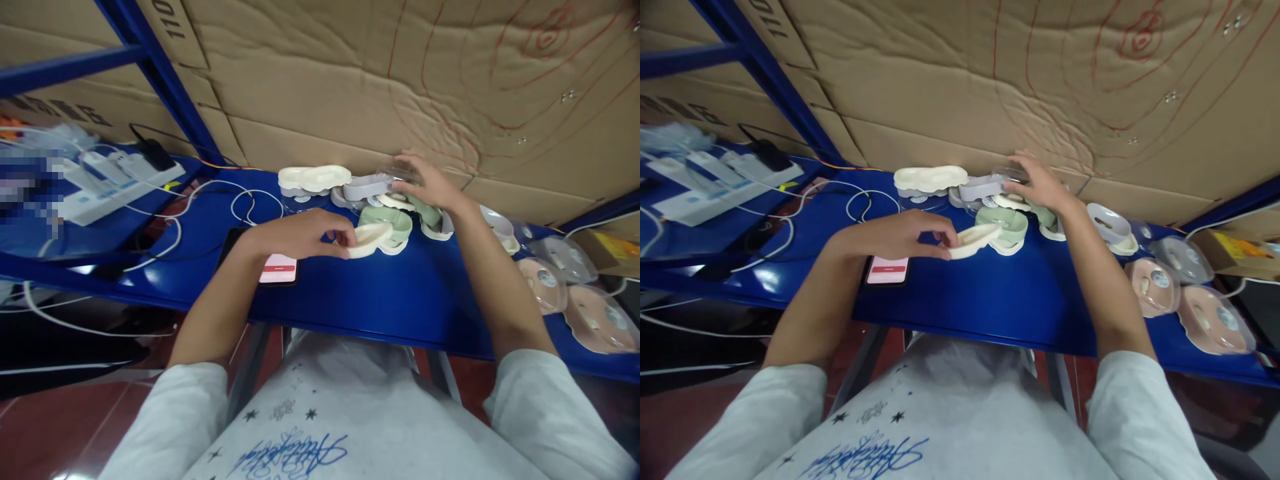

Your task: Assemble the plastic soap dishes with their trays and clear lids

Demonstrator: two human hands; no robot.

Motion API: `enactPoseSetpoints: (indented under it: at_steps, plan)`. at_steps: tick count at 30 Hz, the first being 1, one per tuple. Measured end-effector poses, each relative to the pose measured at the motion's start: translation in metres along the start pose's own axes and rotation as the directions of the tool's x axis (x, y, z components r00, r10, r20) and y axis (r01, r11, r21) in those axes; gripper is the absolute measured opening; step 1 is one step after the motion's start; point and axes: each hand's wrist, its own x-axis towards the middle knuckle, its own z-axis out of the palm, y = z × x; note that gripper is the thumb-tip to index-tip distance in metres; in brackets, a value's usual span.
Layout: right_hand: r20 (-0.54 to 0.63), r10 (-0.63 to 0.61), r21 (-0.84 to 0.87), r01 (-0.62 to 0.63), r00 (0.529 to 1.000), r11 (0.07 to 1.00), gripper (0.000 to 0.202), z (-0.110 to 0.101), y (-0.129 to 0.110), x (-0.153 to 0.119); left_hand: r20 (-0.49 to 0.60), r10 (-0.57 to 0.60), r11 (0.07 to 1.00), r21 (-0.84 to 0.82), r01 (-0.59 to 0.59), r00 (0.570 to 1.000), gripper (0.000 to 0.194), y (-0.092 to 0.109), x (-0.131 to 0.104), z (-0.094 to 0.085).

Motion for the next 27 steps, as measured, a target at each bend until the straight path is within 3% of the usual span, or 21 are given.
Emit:
enactPoseSetpoints:
  at_steps: [2, 5, 9, 13, 18, 20, 24, 27]
  plan:
    - [-0.051, -0.020, 0.079, 0.024, 0.998, 0.997, 0.064, -0.003, -0.019, -0.009, -0.081, -0.025, 0.999, -0.022, 0.023, 0.996, 0.022, -0.001, -0.005, -0.011]
    - [0.026, -0.113, 0.175, 0.107, 0.993, 0.979, 0.059, -0.013, -0.059, -0.024, -0.207, -0.063, 0.997, 0.034, 0.071, 0.976, 0.026, -0.010, -0.007, -0.015]
    - [0.129, -0.205, 0.001, 0.207, 0.970, 0.978, 0.063, -0.009, -0.092, -0.022, -0.388, -0.013, 0.941, 0.307, 0.143, 0.921, 0.016, -0.034, -0.002, -0.010]
    - [0.113, -0.210, -0.241, 0.231, 0.971, 0.943, 0.053, 0.011, -0.091, 0.001, -0.432, 0.016, 0.889, 0.418, 0.185, 0.902, 0.017, -0.053, 0.001, -0.010]
    - [0.181, -0.264, -0.379, 0.314, 0.948, 0.870, 0.041, 0.027, -0.082, 0.031, -0.422, -0.032, 0.854, 0.459, 0.244, 0.906, 0.023, -0.057, 0.000, -0.013]
    - [0.214, -0.237, -0.380, 0.305, 0.948, 0.873, 0.040, 0.031, -0.080, 0.041, -0.484, -0.059, 0.826, 0.468, 0.315, 0.873, 0.029, -0.054, -0.001, -0.014]
    - [0.155, -0.144, -0.433, 0.198, 0.977, 0.880, 0.040, 0.046, -0.079, 0.060, -0.605, -0.081, 0.740, 0.496, 0.455, 0.792, 0.040, -0.048, 0.001, -0.012]
    - [0.144, -0.090, -0.508, 0.152, 0.985, 0.848, 0.039, 0.063, -0.084, 0.069, -0.623, -0.127, 0.687, 0.506, 0.521, 0.772, 0.046, -0.048, 0.004, -0.006]
